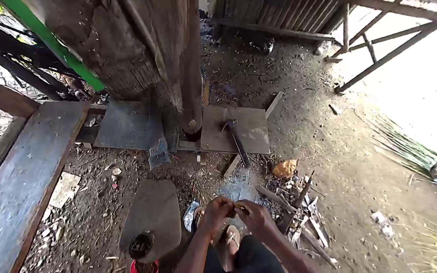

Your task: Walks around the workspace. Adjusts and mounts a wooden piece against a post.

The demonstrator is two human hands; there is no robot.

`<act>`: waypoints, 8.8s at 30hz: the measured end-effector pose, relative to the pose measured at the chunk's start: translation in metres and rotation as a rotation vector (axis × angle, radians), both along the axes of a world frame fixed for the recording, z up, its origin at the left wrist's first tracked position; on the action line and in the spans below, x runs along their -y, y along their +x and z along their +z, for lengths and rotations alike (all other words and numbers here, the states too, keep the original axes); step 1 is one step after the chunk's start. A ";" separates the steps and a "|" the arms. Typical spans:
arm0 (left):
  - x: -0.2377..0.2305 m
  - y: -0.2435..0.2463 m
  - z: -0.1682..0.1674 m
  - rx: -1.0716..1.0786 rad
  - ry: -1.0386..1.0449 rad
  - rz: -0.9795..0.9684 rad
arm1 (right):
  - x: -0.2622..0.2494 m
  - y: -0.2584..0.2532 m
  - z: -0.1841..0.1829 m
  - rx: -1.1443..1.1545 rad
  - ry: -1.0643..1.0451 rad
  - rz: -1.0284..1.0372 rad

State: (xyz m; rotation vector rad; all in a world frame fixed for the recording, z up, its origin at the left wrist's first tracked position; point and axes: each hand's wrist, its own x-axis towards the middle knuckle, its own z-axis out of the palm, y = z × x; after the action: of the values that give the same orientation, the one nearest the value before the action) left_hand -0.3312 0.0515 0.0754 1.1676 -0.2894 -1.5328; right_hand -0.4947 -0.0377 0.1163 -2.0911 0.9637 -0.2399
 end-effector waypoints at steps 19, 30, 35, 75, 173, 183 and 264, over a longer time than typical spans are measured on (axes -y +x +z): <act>0.214 0.127 -0.084 0.836 0.685 0.090 | 0.333 0.103 -0.053 -0.146 -0.018 0.354; 0.279 0.125 -0.133 0.806 1.055 0.084 | 0.440 0.220 -0.109 -0.352 0.099 0.621; 0.280 0.128 -0.130 0.803 1.056 0.067 | 0.444 0.280 -0.142 -0.267 0.006 0.753; 0.278 0.129 -0.134 0.682 1.061 0.179 | 0.430 0.355 -0.166 -0.381 -0.221 1.010; 0.264 0.116 -0.143 0.763 0.956 0.267 | 0.356 0.257 -0.162 -0.408 -0.434 0.714; 0.250 0.119 -0.139 0.789 0.902 0.182 | 0.323 0.256 -0.165 -0.422 -0.365 0.621; 0.253 0.120 -0.145 0.777 0.918 0.157 | 0.368 0.297 -0.175 -0.130 -0.238 0.888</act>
State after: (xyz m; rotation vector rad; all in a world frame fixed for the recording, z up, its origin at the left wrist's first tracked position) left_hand -0.2111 -0.2011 -0.0698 2.4395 0.0305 -0.9944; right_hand -0.1979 -0.4060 -0.0585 -2.5597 0.0026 0.2557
